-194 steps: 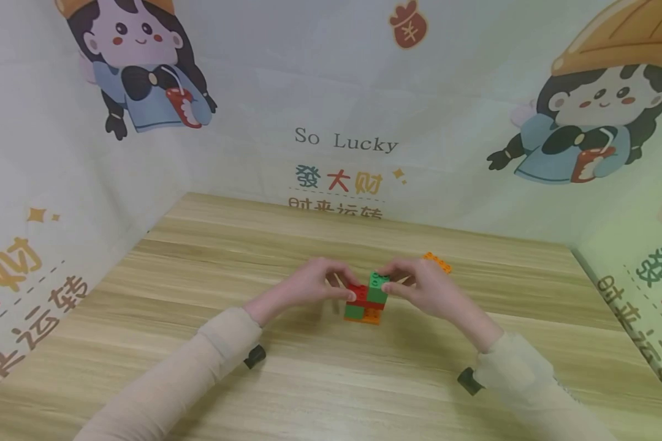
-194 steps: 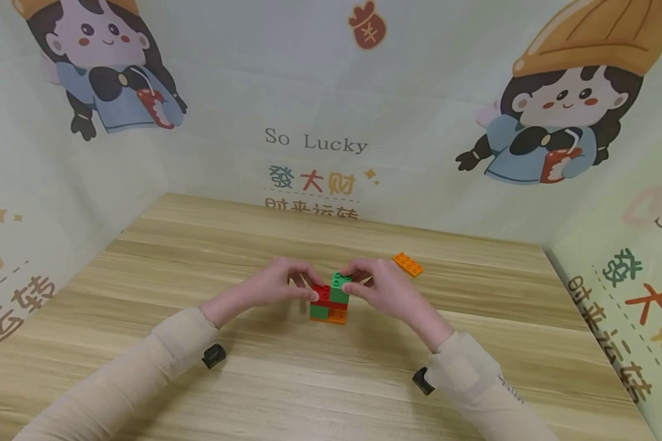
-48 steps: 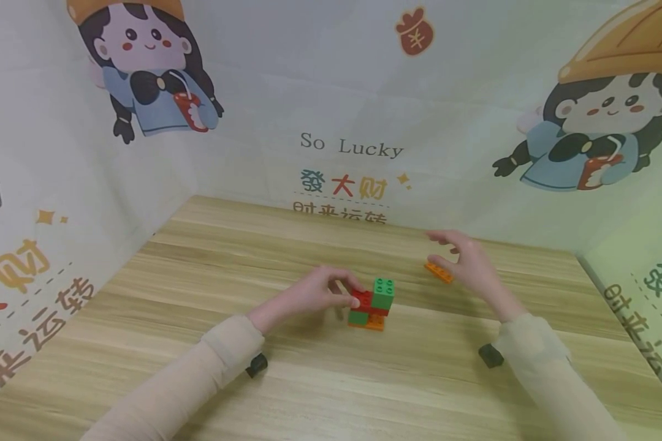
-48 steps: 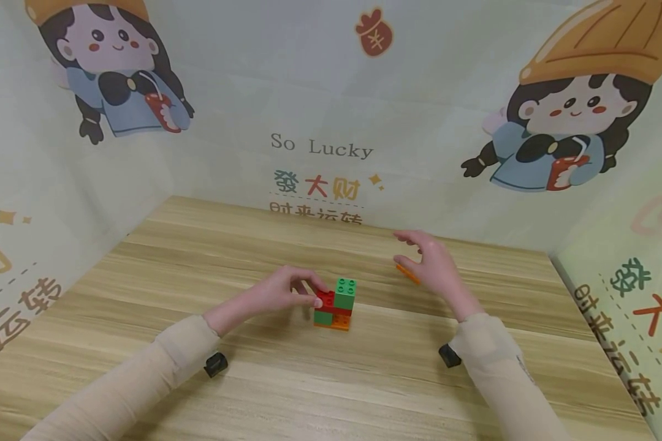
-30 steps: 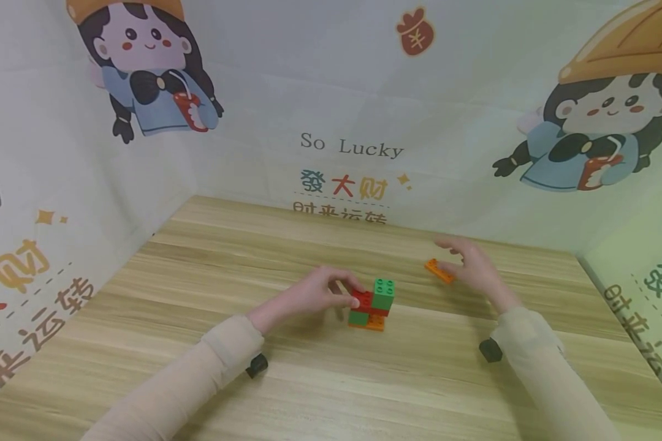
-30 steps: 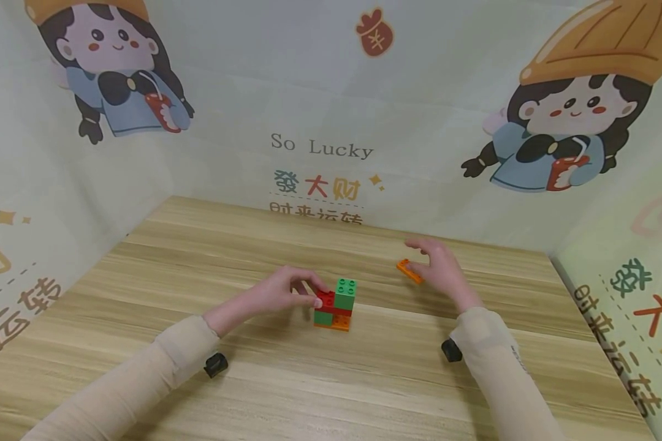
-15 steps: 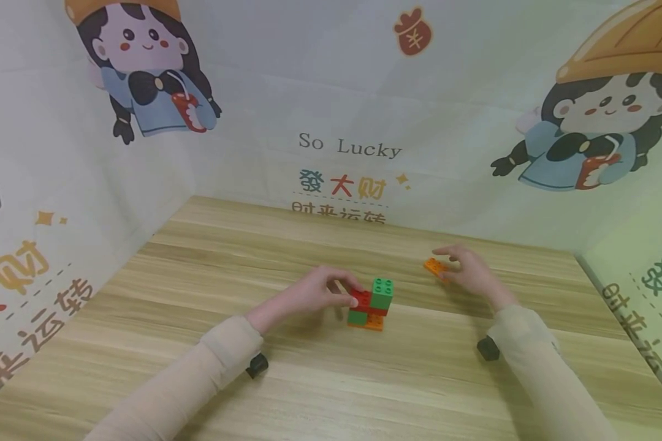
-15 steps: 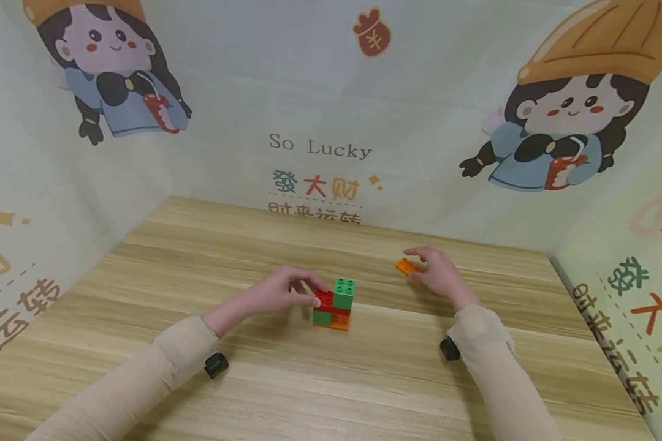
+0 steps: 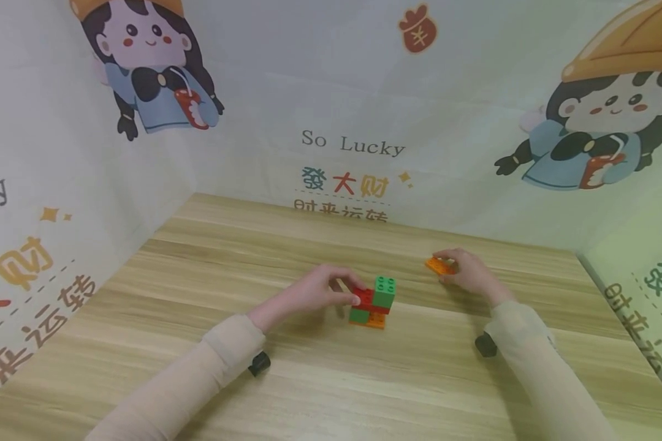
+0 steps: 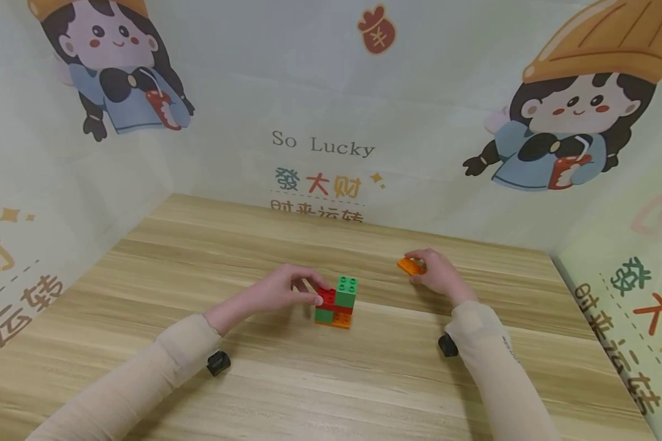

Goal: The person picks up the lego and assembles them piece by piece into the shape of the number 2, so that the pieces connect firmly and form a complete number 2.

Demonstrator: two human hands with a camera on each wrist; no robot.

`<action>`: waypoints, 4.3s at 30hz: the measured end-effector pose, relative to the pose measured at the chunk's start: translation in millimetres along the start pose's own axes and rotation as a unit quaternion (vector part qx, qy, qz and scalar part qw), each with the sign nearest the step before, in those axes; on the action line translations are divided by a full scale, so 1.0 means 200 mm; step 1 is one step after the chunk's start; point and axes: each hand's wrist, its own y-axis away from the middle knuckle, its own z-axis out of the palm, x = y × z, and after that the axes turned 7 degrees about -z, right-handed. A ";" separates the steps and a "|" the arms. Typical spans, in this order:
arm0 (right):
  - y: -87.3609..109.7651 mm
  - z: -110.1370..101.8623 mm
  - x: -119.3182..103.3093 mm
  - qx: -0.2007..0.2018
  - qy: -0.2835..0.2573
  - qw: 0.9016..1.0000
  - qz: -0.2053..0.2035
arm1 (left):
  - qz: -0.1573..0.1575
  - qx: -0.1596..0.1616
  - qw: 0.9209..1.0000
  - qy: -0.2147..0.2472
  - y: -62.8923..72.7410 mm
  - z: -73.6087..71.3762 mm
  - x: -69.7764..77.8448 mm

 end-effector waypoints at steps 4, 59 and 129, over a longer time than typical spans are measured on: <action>0.00 0.00 0.00 0.001 0.006 1.000 -0.006 | 0.003 0.001 1.000 0.000 -0.01 0.00 0.00; 0.09 -0.02 -0.31 0.138 -0.010 0.989 -0.053 | 0.011 0.001 1.000 0.005 -0.01 0.01 -0.02; 0.11 0.08 -0.67 0.160 -0.084 0.973 -0.147 | 0.025 -0.005 1.000 0.011 -0.02 0.00 -0.02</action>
